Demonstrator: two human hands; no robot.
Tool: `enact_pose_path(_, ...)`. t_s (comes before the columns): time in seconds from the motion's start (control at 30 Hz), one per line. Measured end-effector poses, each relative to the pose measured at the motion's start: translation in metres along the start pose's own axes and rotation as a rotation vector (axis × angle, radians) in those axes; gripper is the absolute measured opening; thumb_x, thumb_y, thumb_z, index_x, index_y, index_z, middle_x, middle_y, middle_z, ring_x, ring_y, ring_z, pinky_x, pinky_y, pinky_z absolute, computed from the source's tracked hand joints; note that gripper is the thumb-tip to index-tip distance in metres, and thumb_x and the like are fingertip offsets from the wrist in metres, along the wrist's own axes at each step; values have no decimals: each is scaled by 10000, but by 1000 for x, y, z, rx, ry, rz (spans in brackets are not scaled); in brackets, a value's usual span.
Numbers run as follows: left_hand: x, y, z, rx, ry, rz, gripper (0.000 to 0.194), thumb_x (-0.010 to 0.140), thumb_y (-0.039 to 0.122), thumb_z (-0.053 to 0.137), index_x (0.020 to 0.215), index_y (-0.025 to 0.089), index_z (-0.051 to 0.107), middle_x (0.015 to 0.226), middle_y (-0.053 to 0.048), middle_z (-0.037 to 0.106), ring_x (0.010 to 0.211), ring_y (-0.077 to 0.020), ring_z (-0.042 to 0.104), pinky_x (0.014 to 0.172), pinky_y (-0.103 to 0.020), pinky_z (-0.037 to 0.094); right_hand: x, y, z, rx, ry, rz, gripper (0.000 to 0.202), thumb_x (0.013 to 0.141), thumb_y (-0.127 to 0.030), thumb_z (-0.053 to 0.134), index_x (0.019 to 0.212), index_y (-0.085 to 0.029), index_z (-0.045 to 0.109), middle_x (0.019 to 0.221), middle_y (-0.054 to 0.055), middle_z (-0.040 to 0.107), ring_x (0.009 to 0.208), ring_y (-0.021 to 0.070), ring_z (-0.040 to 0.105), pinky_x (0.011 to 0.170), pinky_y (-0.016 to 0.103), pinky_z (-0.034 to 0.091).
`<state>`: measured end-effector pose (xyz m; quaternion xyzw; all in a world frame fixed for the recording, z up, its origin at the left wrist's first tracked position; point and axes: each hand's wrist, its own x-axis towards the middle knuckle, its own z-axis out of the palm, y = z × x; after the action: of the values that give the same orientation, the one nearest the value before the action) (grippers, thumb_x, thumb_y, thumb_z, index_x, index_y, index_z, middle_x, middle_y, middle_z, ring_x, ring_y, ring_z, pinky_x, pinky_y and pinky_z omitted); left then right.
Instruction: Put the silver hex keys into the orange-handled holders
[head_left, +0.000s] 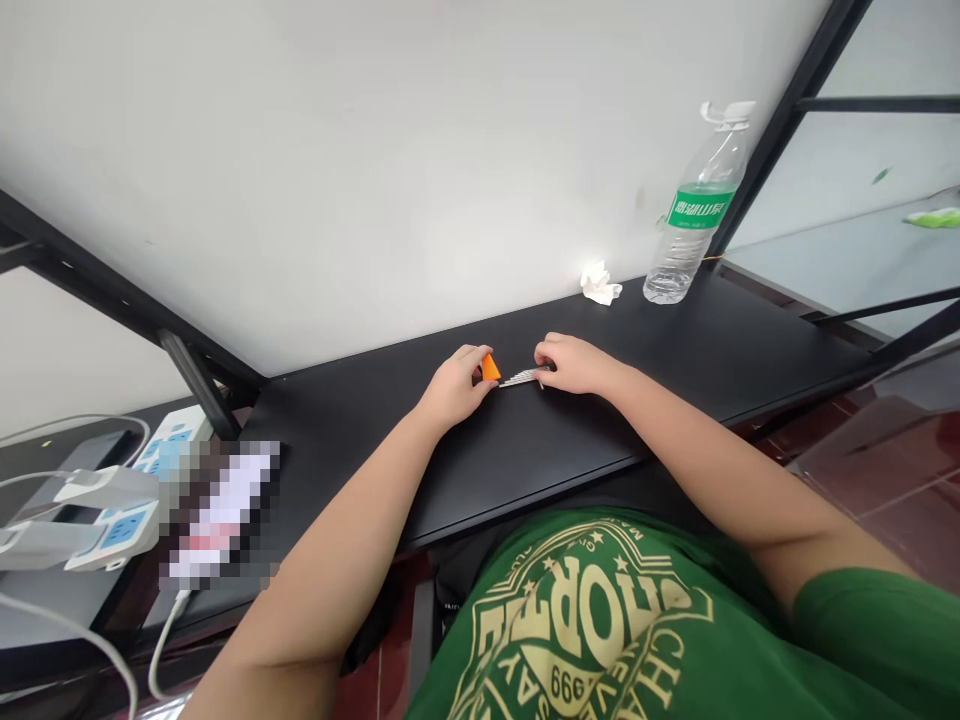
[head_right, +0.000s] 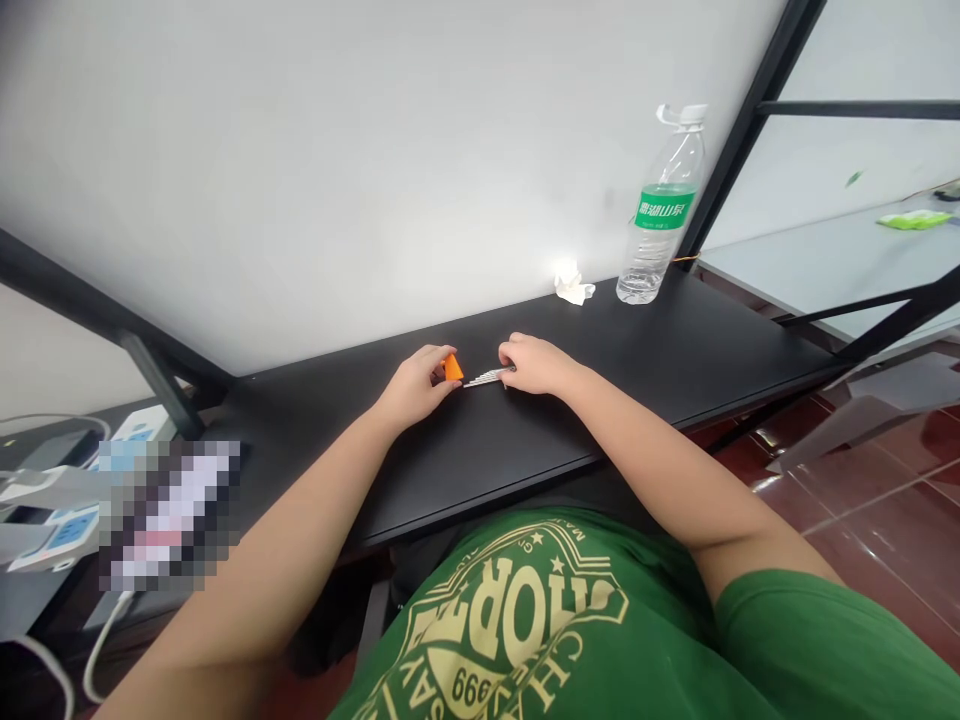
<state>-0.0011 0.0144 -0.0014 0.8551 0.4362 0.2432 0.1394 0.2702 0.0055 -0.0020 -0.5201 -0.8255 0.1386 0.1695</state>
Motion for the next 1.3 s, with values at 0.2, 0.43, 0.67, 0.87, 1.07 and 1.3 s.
enact_pose_path(0.2, -1, 0, 2, 80, 3, 0, 504, 887, 172, 686, 1383, 208, 599, 1140, -82, 656, 884, -203, 641, 905, -386, 573, -4, -15, 4, -38, -56, -158, 96, 926, -223, 629, 870, -208, 706, 1058, 66, 629, 921, 202, 614, 868, 351, 416)
enact_pose_path(0.43, -4, 3, 2, 69, 0, -66, 552, 872, 148, 669, 1416, 198, 590, 1082, -65, 675, 832, -193, 647, 851, -360, 572, -4, -18, 10, -141, -60, -131, 87, 890, -165, 597, 930, -198, 666, 1059, 77, 640, 935, 224, 613, 894, 375, 387)
enact_pose_path(0.67, -2, 2, 1, 38, 24, -79, 551, 856, 178, 686, 1403, 181, 617, 1068, -73, 709, 874, -204, 682, 895, -346, 566, -5, -30, 1, -221, -127, -141, 91, 858, -204, 634, 769, -188, 626, 981, 82, 643, 902, 228, 613, 870, 373, 389)
enact_pose_path(0.87, 1, 4, -1, -10, 29, -131, 566, 836, 153, 683, 1398, 190, 625, 949, -32, 698, 721, -160, 633, 806, -328, 557, -4, -19, -1, 9, -92, -110, 64, 826, -135, 650, 831, -194, 626, 947, 54, 668, 782, 175, 582, 712, 296, 412)
enact_pose_path(1.07, 1, 3, 0, -122, 36, -146, 547, 846, 216, 715, 1387, 221, 635, 756, 33, 625, 659, -142, 588, 744, -299, 529, -3, -10, -2, 331, 146, -154, 71, 919, -204, 627, 890, -193, 691, 872, 22, 674, 732, 151, 596, 722, 294, 446)
enact_pose_path(1.3, 1, 2, 1, -184, 61, -139, 544, 823, 286, 744, 1356, 231, 650, 862, 19, 663, 670, -132, 585, 734, -299, 532, -5, -7, -4, 298, 219, -302, 166, 959, -192, 599, 903, -198, 756, 926, 48, 674, 769, 163, 615, 735, 314, 472)
